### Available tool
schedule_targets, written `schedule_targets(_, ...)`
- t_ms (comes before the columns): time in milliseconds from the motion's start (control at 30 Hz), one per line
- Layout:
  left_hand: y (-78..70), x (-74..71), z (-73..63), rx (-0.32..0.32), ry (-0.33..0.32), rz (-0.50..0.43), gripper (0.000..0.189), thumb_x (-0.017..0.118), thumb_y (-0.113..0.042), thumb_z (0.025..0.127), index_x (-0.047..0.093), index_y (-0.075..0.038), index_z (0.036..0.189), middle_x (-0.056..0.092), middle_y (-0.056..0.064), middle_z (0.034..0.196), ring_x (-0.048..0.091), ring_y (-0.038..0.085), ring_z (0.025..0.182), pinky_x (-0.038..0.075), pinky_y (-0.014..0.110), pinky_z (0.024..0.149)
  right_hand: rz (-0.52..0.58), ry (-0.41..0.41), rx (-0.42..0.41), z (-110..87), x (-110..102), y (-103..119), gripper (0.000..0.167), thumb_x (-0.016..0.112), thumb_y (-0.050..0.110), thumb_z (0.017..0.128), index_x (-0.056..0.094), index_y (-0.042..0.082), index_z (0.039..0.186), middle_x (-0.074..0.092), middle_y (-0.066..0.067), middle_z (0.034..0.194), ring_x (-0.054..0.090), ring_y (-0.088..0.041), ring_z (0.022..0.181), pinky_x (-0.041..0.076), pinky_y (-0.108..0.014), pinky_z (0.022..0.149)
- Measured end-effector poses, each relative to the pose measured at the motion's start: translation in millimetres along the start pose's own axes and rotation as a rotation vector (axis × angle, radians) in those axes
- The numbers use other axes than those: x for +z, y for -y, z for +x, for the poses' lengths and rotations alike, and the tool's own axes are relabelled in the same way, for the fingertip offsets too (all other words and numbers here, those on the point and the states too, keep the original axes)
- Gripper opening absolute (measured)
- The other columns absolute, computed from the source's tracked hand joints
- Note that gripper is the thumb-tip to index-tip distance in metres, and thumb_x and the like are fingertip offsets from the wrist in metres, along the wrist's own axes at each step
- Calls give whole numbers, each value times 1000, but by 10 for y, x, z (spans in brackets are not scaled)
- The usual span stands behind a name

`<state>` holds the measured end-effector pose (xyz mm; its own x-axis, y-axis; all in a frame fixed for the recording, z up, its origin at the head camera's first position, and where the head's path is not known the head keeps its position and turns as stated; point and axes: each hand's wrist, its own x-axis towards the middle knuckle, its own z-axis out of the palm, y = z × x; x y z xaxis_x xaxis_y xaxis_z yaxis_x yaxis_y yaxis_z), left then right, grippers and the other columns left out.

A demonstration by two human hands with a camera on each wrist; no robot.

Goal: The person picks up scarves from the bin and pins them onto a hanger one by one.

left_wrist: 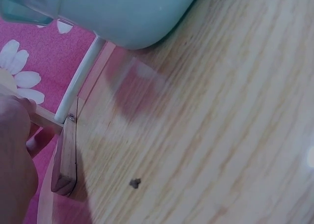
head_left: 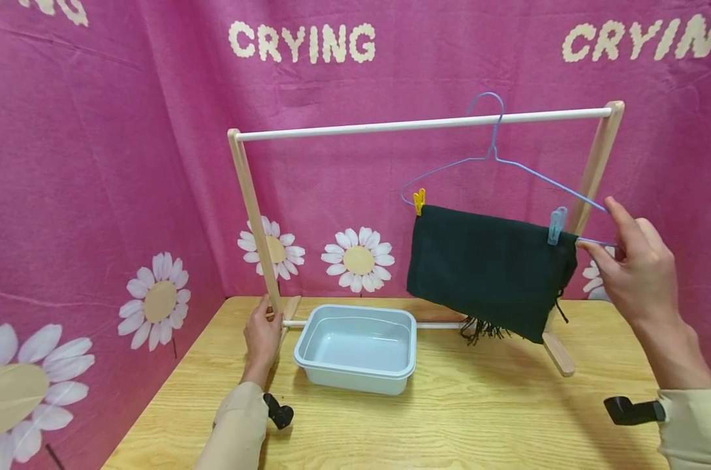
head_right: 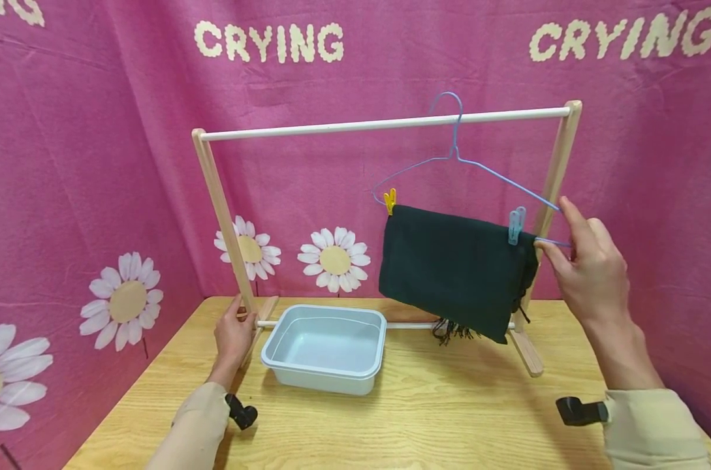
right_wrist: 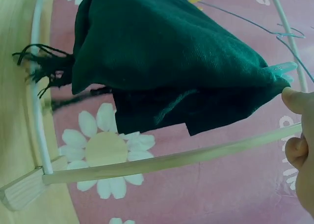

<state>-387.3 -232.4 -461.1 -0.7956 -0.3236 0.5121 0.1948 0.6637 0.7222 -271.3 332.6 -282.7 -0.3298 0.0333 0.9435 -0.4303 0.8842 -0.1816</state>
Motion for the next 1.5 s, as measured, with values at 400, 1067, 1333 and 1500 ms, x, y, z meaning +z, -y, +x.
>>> schedule_targets(400, -2, 2, 18, 14, -16, -6, 36, 69, -6, 91, 62, -15, 124, 72, 18, 103, 71, 35, 94, 52, 54, 82, -22, 54, 8, -252, 96, -92, 61, 71, 28, 92, 49, 10, 146, 44, -16, 77, 24, 6, 76, 26, -23, 63)
schedule_targets(1067, 11, -33, -5, 8, -8, -27, 39, 68, -6, 92, 61, -12, 130, 70, 21, 105, 70, 36, 95, 53, 53, 82, 50, -29, 94, -378, 257, -13, 82, 80, -14, 68, 52, 6, 142, 47, -24, 95, 27, 15, 80, 21, -4, 67)
schedule_targets(1333, -39, -77, 6, -54, 79, -77, 39, 64, -4, 92, 59, -4, 131, 67, 22, 108, 68, 36, 99, 54, 50, 86, 146, -23, 85, -373, 244, 5, 84, 77, -21, 64, 54, 3, 140, 49, -22, 100, 32, 16, 71, 28, 2, 69)
schedule_targets(1500, -119, -178, 37, -44, 104, -88, 48, 61, -4, 92, 52, -3, 138, 62, 19, 118, 63, 35, 109, 50, 48, 93, 164, 1, 60, -400, 165, 10, 76, 81, -7, 73, 53, 7, 143, 53, -1, 106, 34, 15, 75, 29, 1, 70)
